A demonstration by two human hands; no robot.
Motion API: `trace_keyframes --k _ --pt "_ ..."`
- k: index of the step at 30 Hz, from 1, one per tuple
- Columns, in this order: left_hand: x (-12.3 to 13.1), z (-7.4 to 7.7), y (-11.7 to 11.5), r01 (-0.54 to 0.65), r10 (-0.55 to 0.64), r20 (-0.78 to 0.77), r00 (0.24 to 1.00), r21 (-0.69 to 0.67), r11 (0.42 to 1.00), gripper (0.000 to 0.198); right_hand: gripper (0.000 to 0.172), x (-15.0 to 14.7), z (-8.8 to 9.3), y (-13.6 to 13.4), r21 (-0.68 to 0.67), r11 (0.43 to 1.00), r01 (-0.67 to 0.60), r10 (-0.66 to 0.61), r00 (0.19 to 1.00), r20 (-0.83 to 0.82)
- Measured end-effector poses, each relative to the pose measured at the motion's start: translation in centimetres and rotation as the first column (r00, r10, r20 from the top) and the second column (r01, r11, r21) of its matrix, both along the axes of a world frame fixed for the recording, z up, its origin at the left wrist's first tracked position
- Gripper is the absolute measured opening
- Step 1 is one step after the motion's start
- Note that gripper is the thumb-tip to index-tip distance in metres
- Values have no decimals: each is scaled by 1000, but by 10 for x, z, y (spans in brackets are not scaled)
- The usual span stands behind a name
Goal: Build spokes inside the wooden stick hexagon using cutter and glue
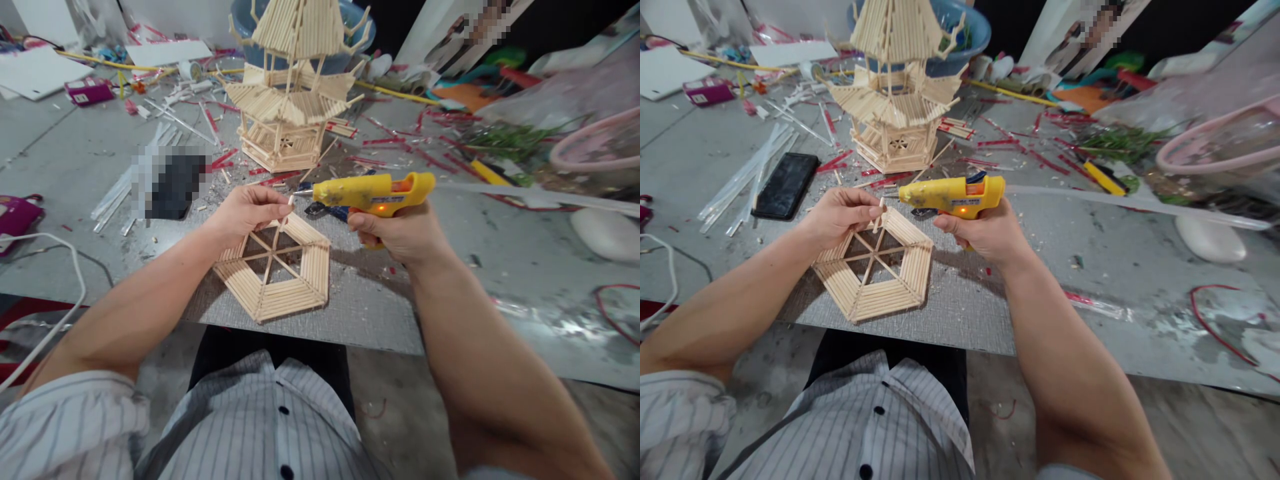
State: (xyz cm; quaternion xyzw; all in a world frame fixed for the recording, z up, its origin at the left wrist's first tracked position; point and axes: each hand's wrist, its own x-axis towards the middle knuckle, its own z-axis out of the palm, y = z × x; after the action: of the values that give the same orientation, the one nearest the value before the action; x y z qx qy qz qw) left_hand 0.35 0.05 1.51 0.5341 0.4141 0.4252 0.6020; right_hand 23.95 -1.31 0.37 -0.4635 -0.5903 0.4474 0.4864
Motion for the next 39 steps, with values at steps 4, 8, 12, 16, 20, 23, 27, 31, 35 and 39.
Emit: trace_keyframes --k 4,8,12,16,20,23,27,31,35,39 --pt "0 -1 1 4 -4 1 1000 1 1000 7 37 0 0 0 11 1000 -5 5 1000 19" --pt "0 -1 1 9 -9 9 1000 5 1000 5 38 1 -2 0 5 1000 2 -2 999 32" --pt "0 0 1 10 -10 16 1000 -3 1000 5 36 2 -3 0 -9 1000 8 -7 1000 31" --pt "0 1 0 -8 8 31 999 -14 1000 8 37 3 -3 1 6 1000 -7 6 999 49" --pt "0 1 0 -4 5 32 999 -16 1000 8 35 3 -4 1 22 1000 -17 16 997 70" --pt "0 1 0 4 -4 50 999 -13 1000 7 34 4 -5 1 14 1000 -12 11 997 73" --pt "0 0 1 23 -23 51 998 6 1000 5 36 2 -4 0 15 1000 6 -7 999 46" --pt "-1 -1 1 23 -23 14 1000 18 1000 6 40 0 -1 0 14 1000 16 -17 999 27" --pt "0 -1 1 14 -14 -3 1000 12 1000 5 43 -1 1 -2 20 1000 15 -16 998 53" --pt "0 0 0 18 -18 18 1000 11 1000 5 40 0 -1 -1 22 1000 5 -5 1000 31"
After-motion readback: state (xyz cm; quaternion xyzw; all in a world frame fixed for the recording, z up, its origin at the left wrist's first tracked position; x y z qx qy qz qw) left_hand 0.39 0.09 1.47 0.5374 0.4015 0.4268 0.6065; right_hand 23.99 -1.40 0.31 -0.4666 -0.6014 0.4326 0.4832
